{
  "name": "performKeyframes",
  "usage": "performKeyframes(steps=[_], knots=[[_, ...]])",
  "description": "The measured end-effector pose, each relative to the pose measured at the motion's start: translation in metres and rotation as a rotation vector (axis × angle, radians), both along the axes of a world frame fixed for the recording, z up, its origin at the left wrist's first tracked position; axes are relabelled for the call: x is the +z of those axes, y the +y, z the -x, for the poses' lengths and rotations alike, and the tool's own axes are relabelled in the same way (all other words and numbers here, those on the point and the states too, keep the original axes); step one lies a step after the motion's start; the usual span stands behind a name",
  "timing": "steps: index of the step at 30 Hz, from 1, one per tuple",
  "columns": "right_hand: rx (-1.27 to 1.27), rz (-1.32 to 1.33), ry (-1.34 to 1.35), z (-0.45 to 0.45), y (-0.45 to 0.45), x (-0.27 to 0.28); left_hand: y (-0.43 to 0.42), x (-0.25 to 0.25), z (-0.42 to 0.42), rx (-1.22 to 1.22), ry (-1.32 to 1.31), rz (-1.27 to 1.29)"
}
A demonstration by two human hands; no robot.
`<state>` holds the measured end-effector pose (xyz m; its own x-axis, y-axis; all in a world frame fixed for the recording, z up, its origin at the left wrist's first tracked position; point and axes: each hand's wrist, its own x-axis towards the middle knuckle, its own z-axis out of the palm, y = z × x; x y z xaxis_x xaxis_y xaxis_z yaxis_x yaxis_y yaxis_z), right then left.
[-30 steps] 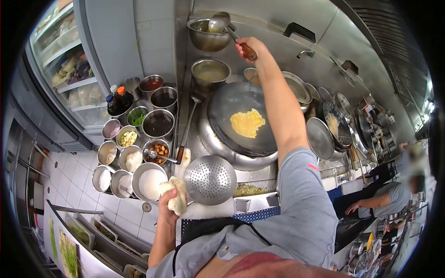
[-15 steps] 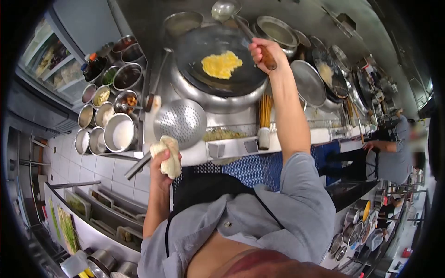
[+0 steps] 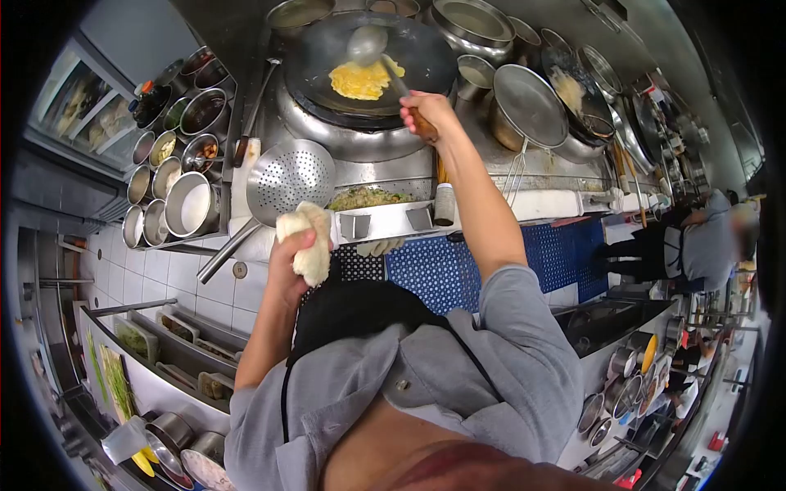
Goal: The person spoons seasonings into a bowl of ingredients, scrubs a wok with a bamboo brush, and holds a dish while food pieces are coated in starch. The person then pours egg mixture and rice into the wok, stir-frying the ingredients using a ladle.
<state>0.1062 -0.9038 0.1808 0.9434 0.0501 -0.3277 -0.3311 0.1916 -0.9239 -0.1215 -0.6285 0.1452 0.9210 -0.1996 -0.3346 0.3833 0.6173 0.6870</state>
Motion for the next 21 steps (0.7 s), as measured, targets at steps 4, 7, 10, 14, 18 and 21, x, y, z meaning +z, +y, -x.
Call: performKeyframes(steps=[4, 7, 10, 14, 18, 21], knots=[[0.186, -0.035, 0.074, 0.038, -0.004, -0.007, 0.008, -0.003, -0.01, 0.038, -0.021, -0.052], [0.145, 0.121, 0.047, 0.082, -0.018, 0.015, 0.042, -0.01, -0.004, 0.122, -0.018, -0.039], [0.083, 0.263, 0.122, 0.074, -0.016, 0.015, 0.055, -0.008, -0.007, 0.164, 0.043, 0.027], [-0.03, 0.16, 0.016, 0.028, 0.019, -0.006, 0.046, -0.012, -0.043, 0.075, 0.015, 0.031], [0.098, 0.051, 0.05, 0.061, 0.019, 0.003, 0.049, -0.014, -0.055, 0.094, 0.028, -0.006], [0.044, 0.223, 0.046, 0.087, 0.009, 0.021, 0.068, -0.018, -0.063, 0.093, 0.04, 0.067]])
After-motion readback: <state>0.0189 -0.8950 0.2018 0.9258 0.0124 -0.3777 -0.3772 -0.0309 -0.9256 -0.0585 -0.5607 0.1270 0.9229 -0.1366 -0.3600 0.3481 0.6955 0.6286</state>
